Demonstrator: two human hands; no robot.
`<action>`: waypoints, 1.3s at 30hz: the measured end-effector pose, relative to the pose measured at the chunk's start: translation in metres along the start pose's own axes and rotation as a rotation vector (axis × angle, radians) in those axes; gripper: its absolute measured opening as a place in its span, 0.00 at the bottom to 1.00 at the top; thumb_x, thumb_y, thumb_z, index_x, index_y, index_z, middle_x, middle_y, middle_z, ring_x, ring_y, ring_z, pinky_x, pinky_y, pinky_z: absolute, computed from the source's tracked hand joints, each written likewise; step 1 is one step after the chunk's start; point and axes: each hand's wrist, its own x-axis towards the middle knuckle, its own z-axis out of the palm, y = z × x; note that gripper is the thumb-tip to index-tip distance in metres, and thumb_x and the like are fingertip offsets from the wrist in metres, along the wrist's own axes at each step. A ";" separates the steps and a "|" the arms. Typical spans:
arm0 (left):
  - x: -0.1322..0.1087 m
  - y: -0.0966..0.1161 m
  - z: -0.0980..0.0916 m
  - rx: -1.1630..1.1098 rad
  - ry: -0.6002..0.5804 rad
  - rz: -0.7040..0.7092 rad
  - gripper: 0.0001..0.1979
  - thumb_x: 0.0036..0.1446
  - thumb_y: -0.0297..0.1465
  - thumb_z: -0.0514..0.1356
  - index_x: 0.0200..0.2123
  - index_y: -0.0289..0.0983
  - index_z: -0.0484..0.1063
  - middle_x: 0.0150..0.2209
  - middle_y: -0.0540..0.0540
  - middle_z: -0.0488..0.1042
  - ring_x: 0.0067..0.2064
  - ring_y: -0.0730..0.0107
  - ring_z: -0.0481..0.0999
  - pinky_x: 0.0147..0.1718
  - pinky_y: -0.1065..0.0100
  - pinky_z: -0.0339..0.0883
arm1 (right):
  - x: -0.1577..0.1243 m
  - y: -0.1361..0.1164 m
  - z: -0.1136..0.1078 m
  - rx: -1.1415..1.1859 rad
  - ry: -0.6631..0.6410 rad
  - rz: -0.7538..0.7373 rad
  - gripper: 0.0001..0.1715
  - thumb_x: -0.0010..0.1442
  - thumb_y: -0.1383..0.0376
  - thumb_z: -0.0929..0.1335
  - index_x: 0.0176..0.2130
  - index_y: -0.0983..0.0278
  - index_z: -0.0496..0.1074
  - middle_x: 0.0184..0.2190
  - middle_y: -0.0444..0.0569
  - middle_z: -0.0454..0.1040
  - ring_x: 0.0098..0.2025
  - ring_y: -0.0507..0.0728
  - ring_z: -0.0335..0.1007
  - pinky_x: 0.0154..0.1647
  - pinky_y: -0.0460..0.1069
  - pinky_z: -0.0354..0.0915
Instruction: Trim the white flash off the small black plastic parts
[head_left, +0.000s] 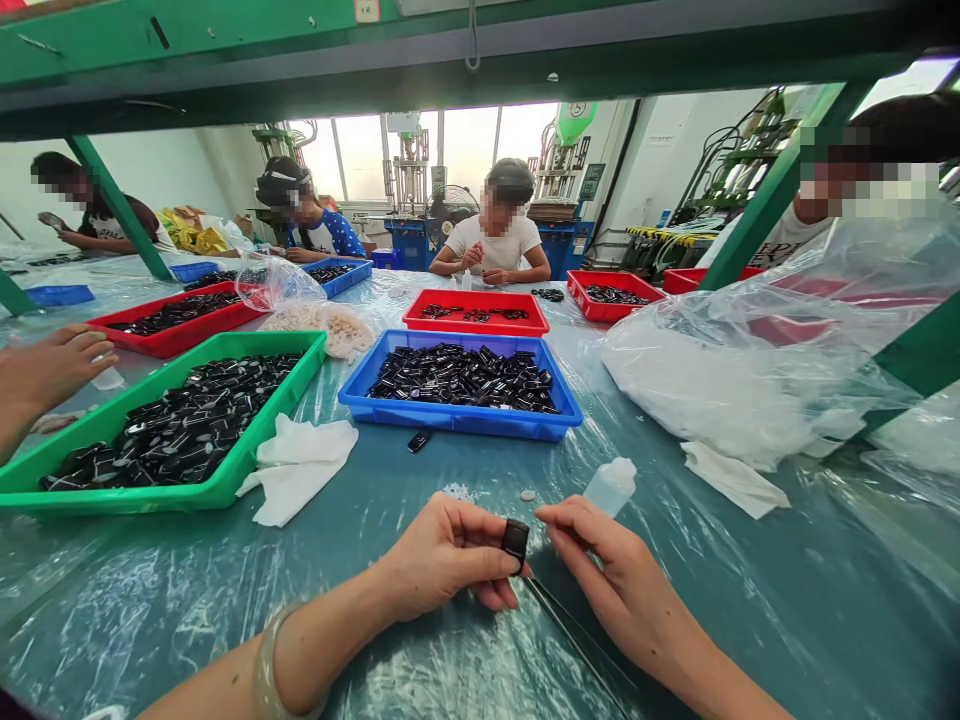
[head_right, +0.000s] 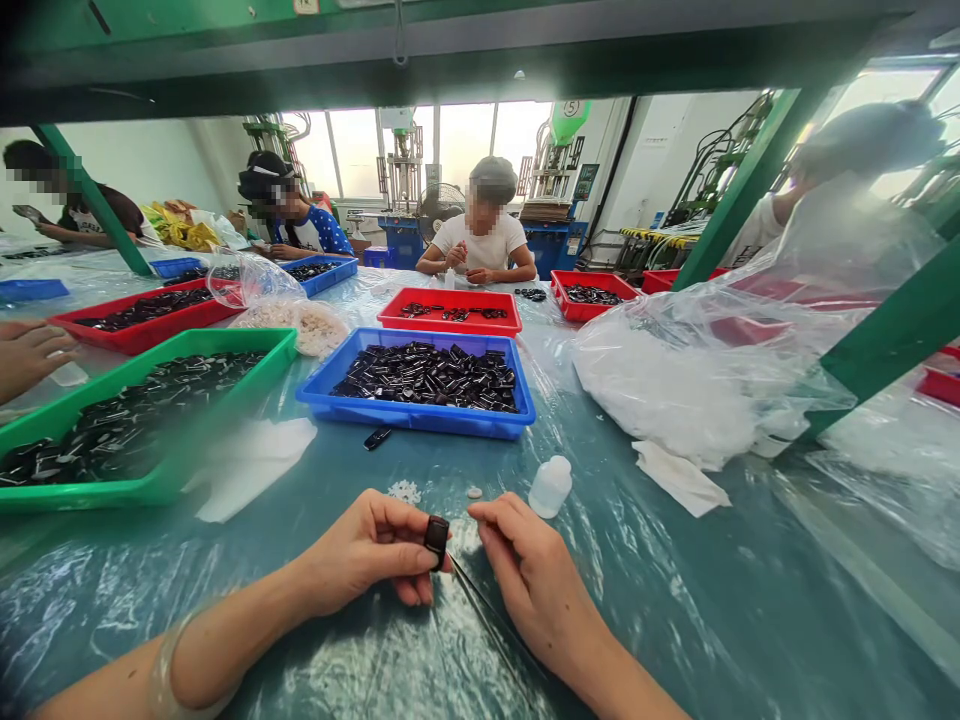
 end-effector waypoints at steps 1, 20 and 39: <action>0.000 0.000 0.000 0.002 -0.004 -0.001 0.10 0.43 0.30 0.66 0.31 0.31 0.78 0.27 0.43 0.77 0.24 0.74 0.76 0.22 0.78 0.69 | 0.000 0.000 0.000 0.025 0.001 0.033 0.12 0.64 0.65 0.58 0.39 0.63 0.68 0.31 0.47 0.69 0.32 0.54 0.67 0.32 0.47 0.63; 0.000 -0.001 0.001 0.025 -0.025 -0.011 0.14 0.43 0.34 0.66 0.33 0.31 0.78 0.26 0.44 0.77 0.23 0.75 0.75 0.23 0.76 0.68 | -0.001 -0.003 0.001 0.387 0.124 0.209 0.09 0.53 0.60 0.71 0.31 0.64 0.77 0.26 0.48 0.76 0.29 0.56 0.72 0.31 0.47 0.68; 0.001 -0.005 0.001 0.043 -0.050 -0.028 0.14 0.41 0.34 0.67 0.31 0.30 0.78 0.26 0.44 0.76 0.25 0.73 0.75 0.23 0.76 0.68 | -0.001 -0.016 -0.001 0.431 0.176 0.118 0.04 0.51 0.62 0.72 0.29 0.61 0.79 0.28 0.48 0.78 0.30 0.56 0.74 0.31 0.46 0.71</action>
